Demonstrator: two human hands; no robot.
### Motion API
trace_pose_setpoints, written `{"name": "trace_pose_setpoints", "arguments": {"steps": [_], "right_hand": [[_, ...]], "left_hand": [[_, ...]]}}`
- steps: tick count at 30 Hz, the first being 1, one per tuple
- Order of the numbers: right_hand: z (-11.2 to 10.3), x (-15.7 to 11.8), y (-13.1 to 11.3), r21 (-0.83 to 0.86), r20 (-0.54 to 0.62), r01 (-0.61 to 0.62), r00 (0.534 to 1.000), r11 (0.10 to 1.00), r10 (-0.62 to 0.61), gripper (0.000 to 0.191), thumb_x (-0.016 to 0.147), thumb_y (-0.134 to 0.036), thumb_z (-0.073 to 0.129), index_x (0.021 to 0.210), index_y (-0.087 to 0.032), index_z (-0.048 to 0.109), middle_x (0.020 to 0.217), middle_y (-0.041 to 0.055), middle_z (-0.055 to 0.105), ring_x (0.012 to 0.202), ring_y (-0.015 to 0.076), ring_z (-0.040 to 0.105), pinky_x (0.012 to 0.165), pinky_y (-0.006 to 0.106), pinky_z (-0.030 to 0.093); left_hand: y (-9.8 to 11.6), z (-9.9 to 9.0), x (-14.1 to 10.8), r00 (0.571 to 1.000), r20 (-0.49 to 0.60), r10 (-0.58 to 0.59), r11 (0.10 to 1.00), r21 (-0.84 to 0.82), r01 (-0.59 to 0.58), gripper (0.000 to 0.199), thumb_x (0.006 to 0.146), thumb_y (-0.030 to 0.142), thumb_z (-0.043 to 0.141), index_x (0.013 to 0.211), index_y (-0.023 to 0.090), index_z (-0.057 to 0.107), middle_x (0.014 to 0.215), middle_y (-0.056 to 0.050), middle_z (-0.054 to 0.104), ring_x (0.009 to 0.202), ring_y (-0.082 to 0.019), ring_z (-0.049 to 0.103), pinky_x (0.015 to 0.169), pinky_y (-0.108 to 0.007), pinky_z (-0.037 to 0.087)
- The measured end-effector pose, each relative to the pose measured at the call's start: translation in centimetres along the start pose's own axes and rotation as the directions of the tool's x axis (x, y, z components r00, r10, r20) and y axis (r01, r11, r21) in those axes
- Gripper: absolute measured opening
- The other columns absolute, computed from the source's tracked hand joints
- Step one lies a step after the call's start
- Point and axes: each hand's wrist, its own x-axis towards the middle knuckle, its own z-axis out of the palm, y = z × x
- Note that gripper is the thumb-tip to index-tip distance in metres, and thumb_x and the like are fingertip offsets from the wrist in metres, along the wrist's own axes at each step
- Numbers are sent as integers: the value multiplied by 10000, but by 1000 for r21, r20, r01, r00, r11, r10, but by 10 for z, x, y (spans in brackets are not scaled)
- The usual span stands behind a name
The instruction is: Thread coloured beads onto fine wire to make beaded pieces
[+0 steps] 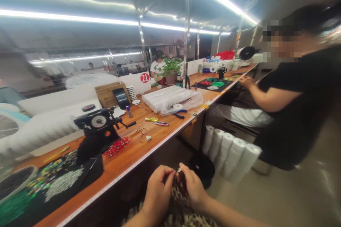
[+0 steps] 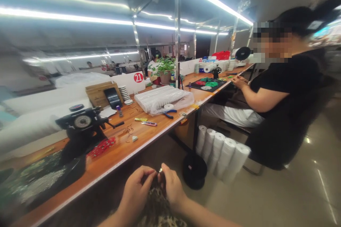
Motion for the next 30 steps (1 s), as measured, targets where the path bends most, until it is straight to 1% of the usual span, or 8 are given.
{"name": "trace_pose_setpoints", "arguments": {"steps": [4, 8, 12, 17, 22, 24, 27, 30], "right_hand": [[-3, 0, 2, -124, -44, 85, 995, 989, -91, 422, 792, -551, 447, 575, -204, 547, 582, 0, 545, 571, 163, 502, 574, 274, 392], [-7, 3, 6, -253, -86, 141, 982, 957, -167, 396, 793, -547, 453, 594, -226, 573, 631, 14, 583, 701, 206, 550, 674, 296, 409], [-9, 3, 7, -263, -92, 143, 981, 954, -173, 398, 786, -564, 464, 625, -224, 594, 658, 24, 605, 728, 220, 565, 692, 307, 415], [-6, -3, -1, -251, -124, 136, 977, 958, -171, 391, 755, -572, 498, 611, -223, 601, 635, 17, 605, 718, 220, 572, 700, 305, 421], [-2, -3, -2, -128, -40, 79, 996, 989, -84, 485, 797, -601, 407, 526, -215, 519, 539, -3, 547, 561, 181, 529, 595, 296, 412], [-3, -1, 2, -127, -57, 75, 995, 989, -83, 454, 790, -585, 428, 556, -212, 538, 573, 3, 566, 591, 188, 543, 614, 298, 418], [-6, 3, 7, -220, -132, 105, 982, 970, -137, 400, 747, -563, 487, 650, -198, 618, 694, 32, 620, 718, 217, 574, 720, 311, 425], [-10, 3, 6, -269, -143, 120, 976, 955, -163, 420, 729, -572, 485, 716, -190, 659, 761, 53, 634, 807, 236, 575, 787, 323, 415]], "left_hand": [[-1, 1, -1, 1000, 20, -3, 999, 43, 2, 174, 812, 275, 537, 675, 199, 612, 694, -9, 625, 675, -166, 577, 658, -266, 426], [-1, 2, -2, 999, 32, -34, 999, 39, 32, 173, 813, 286, 539, 684, 197, 612, 701, -13, 631, 681, -171, 582, 660, -270, 425], [-1, 3, -3, 999, 21, -36, 999, 31, 36, 166, 804, 273, 539, 670, 200, 605, 692, -14, 629, 678, -177, 579, 659, -277, 423], [-1, 3, -2, 1000, 15, -26, 999, 37, 25, 167, 787, 273, 544, 648, 202, 603, 680, -21, 626, 674, -187, 573, 658, -281, 420], [0, 4, -1, 999, 15, -51, 999, 16, 51, 158, 787, 271, 539, 661, 202, 604, 683, -21, 631, 671, -187, 579, 663, -283, 425], [-1, 4, -1, 999, 10, -52, 998, 18, 52, 160, 785, 274, 544, 654, 202, 602, 676, -19, 628, 665, -185, 578, 656, -281, 426], [-3, 5, -1, 999, -1, -35, 999, 28, 35, 161, 780, 273, 552, 646, 201, 602, 670, -18, 624, 660, -182, 576, 646, -277, 427], [-4, 6, -1, 1000, -5, -22, 999, 36, 22, 153, 772, 265, 560, 644, 199, 610, 670, -21, 628, 656, -181, 577, 641, -277, 431]]}}
